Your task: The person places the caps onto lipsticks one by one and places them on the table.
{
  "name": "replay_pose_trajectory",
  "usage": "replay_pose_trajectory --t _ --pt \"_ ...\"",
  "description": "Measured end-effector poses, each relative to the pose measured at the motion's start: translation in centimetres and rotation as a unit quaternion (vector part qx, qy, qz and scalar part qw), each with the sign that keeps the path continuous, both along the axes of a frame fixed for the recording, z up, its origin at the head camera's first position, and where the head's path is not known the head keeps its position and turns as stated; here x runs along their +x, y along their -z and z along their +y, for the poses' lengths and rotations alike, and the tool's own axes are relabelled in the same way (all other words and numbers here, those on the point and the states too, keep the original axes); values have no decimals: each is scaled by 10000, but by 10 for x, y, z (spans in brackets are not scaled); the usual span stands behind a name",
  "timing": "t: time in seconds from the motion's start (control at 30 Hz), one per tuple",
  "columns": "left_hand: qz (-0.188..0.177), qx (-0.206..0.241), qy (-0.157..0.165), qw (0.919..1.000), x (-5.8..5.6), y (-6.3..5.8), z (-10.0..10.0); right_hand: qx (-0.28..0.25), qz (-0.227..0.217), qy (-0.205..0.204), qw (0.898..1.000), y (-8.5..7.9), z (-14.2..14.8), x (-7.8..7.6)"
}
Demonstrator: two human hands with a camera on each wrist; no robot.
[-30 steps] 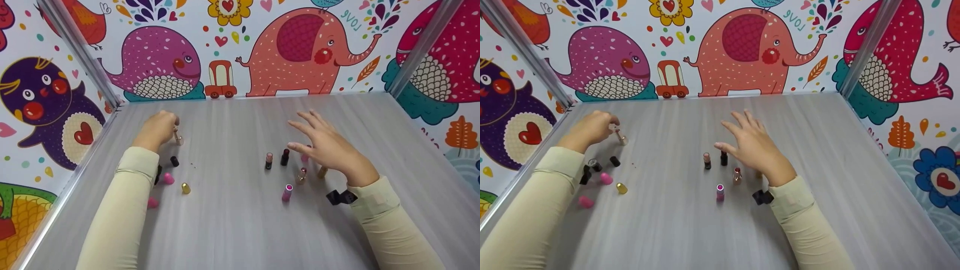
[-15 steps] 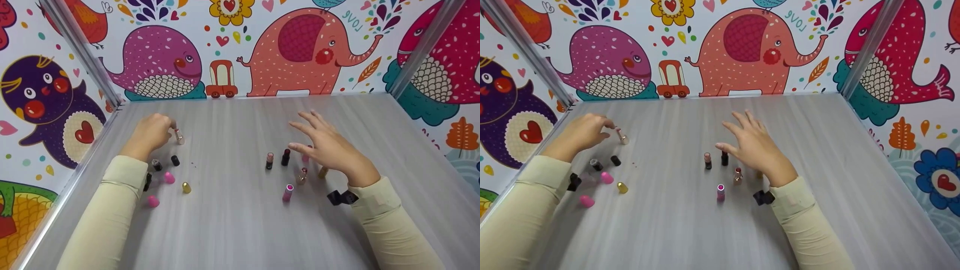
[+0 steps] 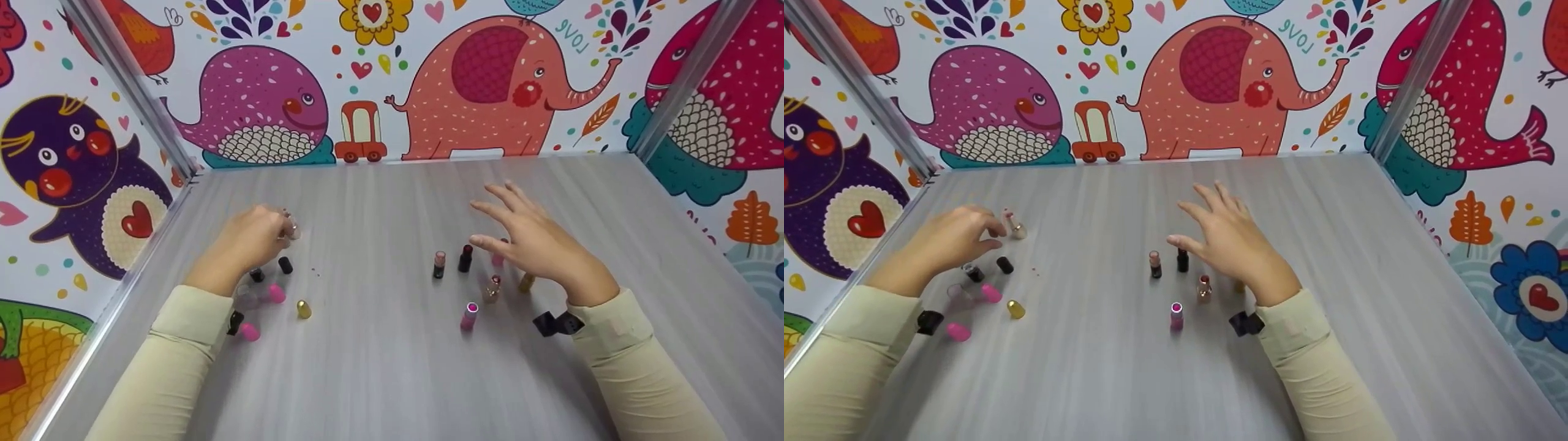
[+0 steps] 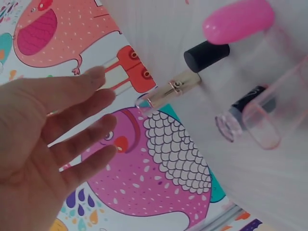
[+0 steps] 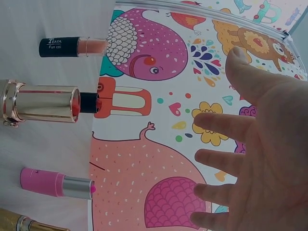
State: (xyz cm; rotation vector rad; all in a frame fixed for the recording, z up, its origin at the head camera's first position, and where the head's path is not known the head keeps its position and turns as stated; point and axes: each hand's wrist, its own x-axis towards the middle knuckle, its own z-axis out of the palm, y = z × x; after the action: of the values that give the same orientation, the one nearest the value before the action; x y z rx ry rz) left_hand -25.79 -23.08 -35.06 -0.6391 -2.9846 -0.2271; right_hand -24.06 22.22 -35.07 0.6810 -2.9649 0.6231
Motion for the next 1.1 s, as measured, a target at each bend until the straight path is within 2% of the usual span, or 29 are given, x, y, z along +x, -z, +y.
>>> replay_pose_trajectory --t 0.1,0.33,0.47,0.57,0.7,0.8,0.9,1.0,1.1 --pt "-131 -122 79 9998 8 -1 2 -5 -10 17 10000 0 0 0" --pt "-682 -45 466 9966 32 0 16 16 68 -48 10000 1 0 -1" --pt "-947 -124 343 9948 48 3 25 -4 64 -63 10000 1 0 -1" --pt "-902 -279 167 9954 57 9 30 26 60 -55 10000 1 1 -1" --pt "-652 -479 0 9967 65 18 31 80 48 -26 10000 0 2 -2" --pt "-619 -431 -151 9970 68 25 31 48 21 -35 10000 0 1 -2" --pt "-743 -314 -291 9963 70 32 32 -13 -6 -58 10000 1 0 -2" --pt "-793 -219 -301 9962 71 39 36 -29 -11 -59 10000 1 1 -1" --pt "-626 -236 -222 9975 71 47 42 13 -5 -31 10000 0 3 0"
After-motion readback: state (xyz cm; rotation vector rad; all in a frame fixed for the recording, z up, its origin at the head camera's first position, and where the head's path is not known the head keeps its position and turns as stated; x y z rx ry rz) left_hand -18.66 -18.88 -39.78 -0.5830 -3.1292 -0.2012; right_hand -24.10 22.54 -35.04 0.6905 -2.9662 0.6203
